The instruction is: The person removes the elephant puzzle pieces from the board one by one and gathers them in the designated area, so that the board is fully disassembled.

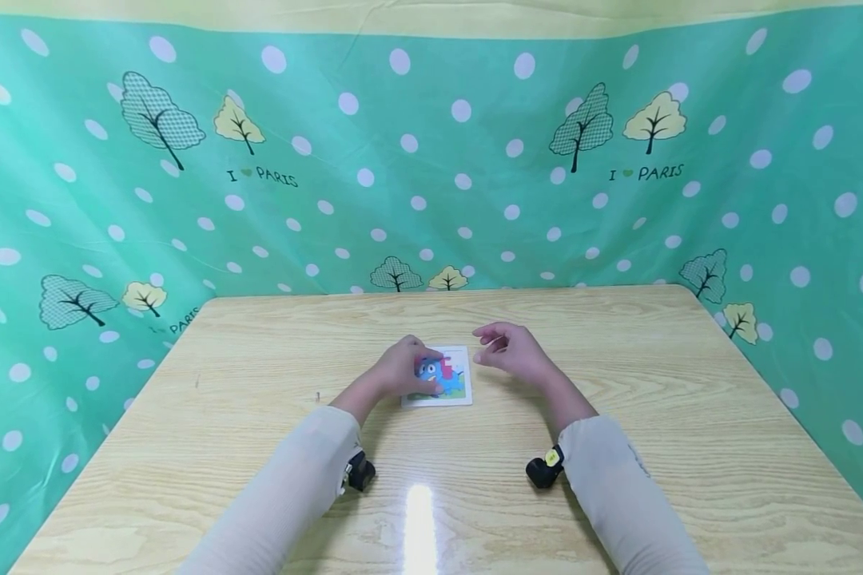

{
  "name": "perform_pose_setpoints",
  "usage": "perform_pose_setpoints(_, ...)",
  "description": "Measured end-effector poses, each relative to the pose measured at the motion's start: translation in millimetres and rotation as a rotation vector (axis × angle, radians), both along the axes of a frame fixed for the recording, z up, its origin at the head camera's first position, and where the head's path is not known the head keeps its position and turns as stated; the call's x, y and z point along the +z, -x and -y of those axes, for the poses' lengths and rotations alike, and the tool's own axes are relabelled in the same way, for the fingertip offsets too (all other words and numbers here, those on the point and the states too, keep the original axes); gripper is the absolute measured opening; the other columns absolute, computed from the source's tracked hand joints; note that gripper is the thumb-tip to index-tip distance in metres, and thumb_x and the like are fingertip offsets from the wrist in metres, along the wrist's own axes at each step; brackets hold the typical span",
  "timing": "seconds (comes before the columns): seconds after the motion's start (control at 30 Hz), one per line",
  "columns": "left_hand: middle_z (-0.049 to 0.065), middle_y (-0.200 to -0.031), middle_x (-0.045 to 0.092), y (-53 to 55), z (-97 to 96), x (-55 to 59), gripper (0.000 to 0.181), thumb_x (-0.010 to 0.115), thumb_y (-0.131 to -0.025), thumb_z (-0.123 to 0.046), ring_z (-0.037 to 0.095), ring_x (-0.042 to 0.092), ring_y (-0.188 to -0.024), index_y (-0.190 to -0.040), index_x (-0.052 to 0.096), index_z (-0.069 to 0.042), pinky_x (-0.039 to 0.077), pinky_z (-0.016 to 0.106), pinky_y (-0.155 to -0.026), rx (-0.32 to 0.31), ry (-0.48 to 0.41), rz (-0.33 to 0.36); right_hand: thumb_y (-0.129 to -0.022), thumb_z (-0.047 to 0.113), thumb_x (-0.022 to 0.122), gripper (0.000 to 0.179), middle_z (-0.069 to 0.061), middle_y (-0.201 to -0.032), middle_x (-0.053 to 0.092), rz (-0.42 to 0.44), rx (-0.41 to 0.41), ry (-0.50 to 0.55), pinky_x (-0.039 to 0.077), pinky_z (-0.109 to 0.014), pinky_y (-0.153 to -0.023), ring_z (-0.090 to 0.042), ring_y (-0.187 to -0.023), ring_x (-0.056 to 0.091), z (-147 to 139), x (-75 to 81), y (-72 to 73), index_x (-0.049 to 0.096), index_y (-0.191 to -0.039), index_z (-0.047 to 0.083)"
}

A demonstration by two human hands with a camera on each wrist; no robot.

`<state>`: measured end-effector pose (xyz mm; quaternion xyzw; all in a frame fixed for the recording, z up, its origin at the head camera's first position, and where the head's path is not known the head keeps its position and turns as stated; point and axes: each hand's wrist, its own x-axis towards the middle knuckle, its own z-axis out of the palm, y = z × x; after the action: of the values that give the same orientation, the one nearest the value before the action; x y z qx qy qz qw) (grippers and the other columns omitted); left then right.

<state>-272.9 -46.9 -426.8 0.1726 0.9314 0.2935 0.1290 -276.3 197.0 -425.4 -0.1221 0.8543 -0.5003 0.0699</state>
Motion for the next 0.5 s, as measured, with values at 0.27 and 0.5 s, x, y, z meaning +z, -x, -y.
perform_pose_setpoints(0.27, 0.001, -0.111, 0.049, 0.3, 0.6, -0.7, 0.059, 0.084, -0.076, -0.037, 0.016, 0.048, -0.096, -0.130, 0.065, -0.019, 0.045, 0.030, -0.090, -0.013, 0.013, -0.014, -0.086, 0.011, 0.075, 0.042, -0.015, -0.115, 0.061, 0.036, 0.043, -0.022, 0.051, -0.038, -0.085, -0.027, -0.101, 0.058, 10, 2.3, -6.8, 0.062, -0.126, 0.004)
perform_pose_setpoints(0.5, 0.002, -0.113, 0.049, -0.6, 0.1, 3.1, 0.059, 0.084, -0.076, -0.036, 0.017, 0.049, -0.099, -0.129, 0.066, -0.017, 0.045, 0.031, -0.093, -0.008, 0.013, -0.010, -0.085, 0.006, 0.074, 0.039, -0.011, -0.111, 0.064, 0.023, 0.094, -0.067, 0.052, -0.038, -0.085, -0.024, -0.097, 0.061, 18, 0.3, -10.0, 0.064, -0.123, 0.003)
